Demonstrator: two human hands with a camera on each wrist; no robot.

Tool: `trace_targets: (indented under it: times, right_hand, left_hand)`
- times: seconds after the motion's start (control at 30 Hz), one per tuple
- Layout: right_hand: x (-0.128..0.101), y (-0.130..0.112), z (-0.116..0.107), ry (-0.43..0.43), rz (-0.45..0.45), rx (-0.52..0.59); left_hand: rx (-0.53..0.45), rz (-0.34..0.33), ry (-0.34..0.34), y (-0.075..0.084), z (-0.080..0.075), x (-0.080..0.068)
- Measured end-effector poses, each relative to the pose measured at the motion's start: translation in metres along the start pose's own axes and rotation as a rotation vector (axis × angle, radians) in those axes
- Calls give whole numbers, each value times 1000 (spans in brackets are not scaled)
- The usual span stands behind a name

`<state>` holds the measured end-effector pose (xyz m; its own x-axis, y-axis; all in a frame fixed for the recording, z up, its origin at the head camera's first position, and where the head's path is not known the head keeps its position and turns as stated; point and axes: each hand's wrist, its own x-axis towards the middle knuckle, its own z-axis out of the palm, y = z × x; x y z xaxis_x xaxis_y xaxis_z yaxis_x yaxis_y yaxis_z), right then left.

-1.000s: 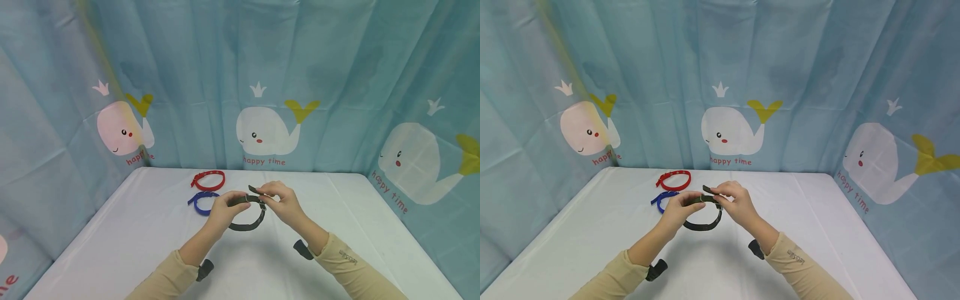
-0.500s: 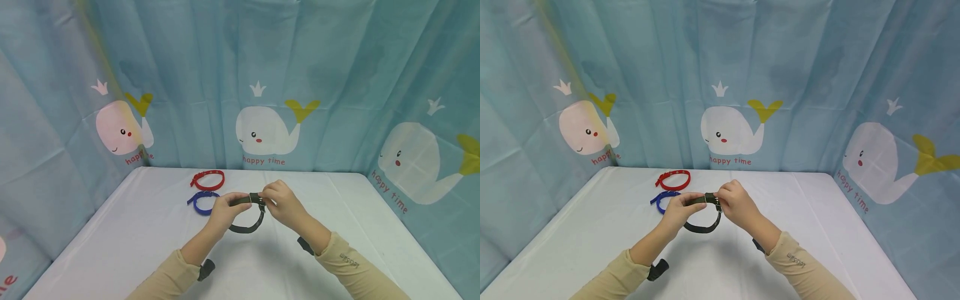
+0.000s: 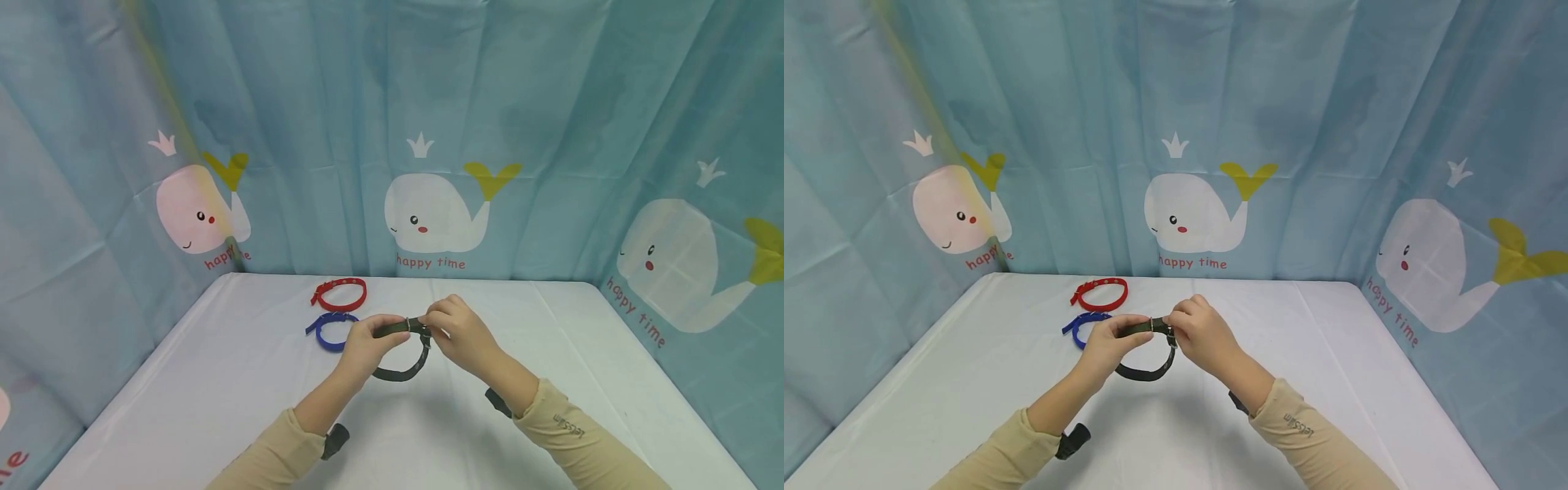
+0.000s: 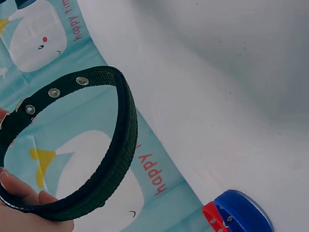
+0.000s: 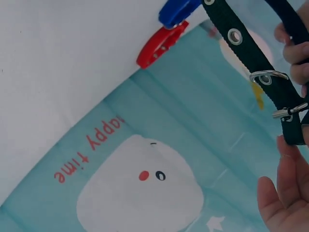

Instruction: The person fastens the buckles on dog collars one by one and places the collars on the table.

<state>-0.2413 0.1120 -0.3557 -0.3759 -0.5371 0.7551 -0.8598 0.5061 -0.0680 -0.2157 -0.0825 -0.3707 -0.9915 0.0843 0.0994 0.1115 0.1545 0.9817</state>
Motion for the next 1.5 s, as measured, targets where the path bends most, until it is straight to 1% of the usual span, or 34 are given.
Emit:
trace_targets:
  times: [0.1,0.27,0.4,0.53,0.67,0.73,0.83,0.97,1.03,1.13,1.23,1.3,1.33,1.4,1.5]
  right_hand:
    - [-2,0,2,-2,36,92]
    - [-6,1,5,14,155,263]
    - [-9,2,6,30,235,380]
    - [-9,3,8,31,251,461]
    - [-8,3,9,22,217,493]
    - [-8,2,9,15,215,504]
    - [-9,2,8,3,258,519]
    - [-11,3,7,-20,353,568]
    - [-12,3,8,-24,357,600]
    - [-11,3,12,-14,289,603]
    - [-9,2,15,-12,213,562]
    - [-8,1,16,-24,219,535]
    - [-8,1,16,-36,247,533]
    - [-8,0,16,-74,358,552]
    - [-11,1,15,-168,594,641]
  left_hand:
    - [6,-1,8,1,-1,0]
    - [17,5,14,1,-3,-1]
    - [19,20,5,1,-3,-2]
    - [15,27,-3,2,-4,-3]
    - [15,26,-18,2,-4,-4]
    - [17,26,-22,1,-4,-4]
    - [13,25,-19,1,-4,-5]
    - [-7,21,-8,0,-5,-5]
    - [-17,21,-10,0,-5,-6]
    - [-19,19,-16,0,-5,-7]
    - [-17,22,-20,-1,-6,-7]
    - [-18,25,-14,-2,-7,-8]
    - [-15,24,-9,-3,-7,-8]
    - [-15,14,7,-3,-9,-8]
    - [-11,-12,31,-4,-12,-7]
